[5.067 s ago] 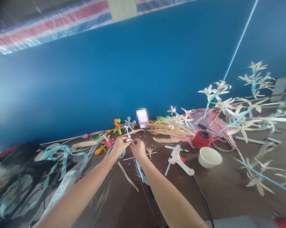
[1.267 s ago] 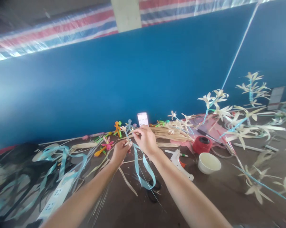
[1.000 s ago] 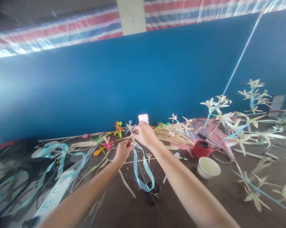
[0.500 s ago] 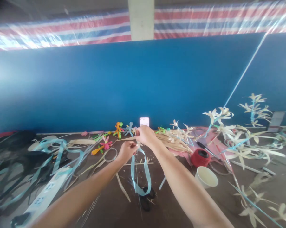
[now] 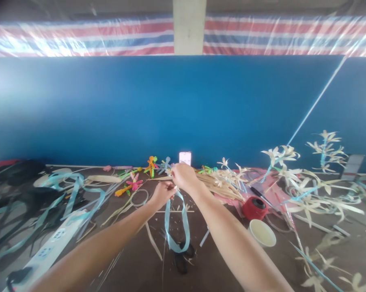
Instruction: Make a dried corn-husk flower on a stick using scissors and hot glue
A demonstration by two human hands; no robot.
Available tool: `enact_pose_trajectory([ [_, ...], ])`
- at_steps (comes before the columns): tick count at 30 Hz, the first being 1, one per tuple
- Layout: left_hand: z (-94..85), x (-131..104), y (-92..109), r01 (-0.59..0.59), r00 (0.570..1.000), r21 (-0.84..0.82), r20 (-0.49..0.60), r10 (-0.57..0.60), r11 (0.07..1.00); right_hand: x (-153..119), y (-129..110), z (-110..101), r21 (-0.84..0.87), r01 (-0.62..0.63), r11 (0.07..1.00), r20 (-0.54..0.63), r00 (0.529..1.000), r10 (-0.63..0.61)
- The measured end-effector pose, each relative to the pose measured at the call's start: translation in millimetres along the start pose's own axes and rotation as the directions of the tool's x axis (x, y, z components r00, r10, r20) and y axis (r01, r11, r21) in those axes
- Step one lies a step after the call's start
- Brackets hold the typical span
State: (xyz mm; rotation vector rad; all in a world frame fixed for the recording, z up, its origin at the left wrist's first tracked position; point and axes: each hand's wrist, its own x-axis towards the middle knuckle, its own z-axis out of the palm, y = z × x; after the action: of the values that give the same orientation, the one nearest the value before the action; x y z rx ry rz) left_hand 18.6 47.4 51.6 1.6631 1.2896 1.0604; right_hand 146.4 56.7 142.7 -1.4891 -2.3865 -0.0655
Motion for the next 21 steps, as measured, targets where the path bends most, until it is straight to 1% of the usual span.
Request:
enact_pose_trajectory([
  [6, -3.7, 3.9, -3.1, 0.004, 1.0, 0.01, 0.005, -0.004, 1.0, 4.8, -3.0, -3.2, -0.052, 0.036, 0.998, 0.02, 0.999, -0.035],
  [14, -6.8, 3.0, -2.7, -0.03, 0.999, 0.018, 0.014, 0.03, 0.999, 6.6, -8.6, -3.3, -0.082, 0.085, 0.993, 0.027, 0.996, -0.083],
  [18, -10.4, 3.8, -0.9, -0.028, 0.999, -0.002, 0.026, 0.028, 1.0, 6.6, -10.8, -3.9, -0.069, 0.082, 0.994, 0.036, 0.996, -0.08],
  [21, -12.5, 4.2, 0.2, -0.019, 0.999, -0.026, 0.038, 0.02, 0.999, 7.1, -11.3, -2.1, -0.039, 0.056, 0.998, 0.034, 0.998, -0.055],
])
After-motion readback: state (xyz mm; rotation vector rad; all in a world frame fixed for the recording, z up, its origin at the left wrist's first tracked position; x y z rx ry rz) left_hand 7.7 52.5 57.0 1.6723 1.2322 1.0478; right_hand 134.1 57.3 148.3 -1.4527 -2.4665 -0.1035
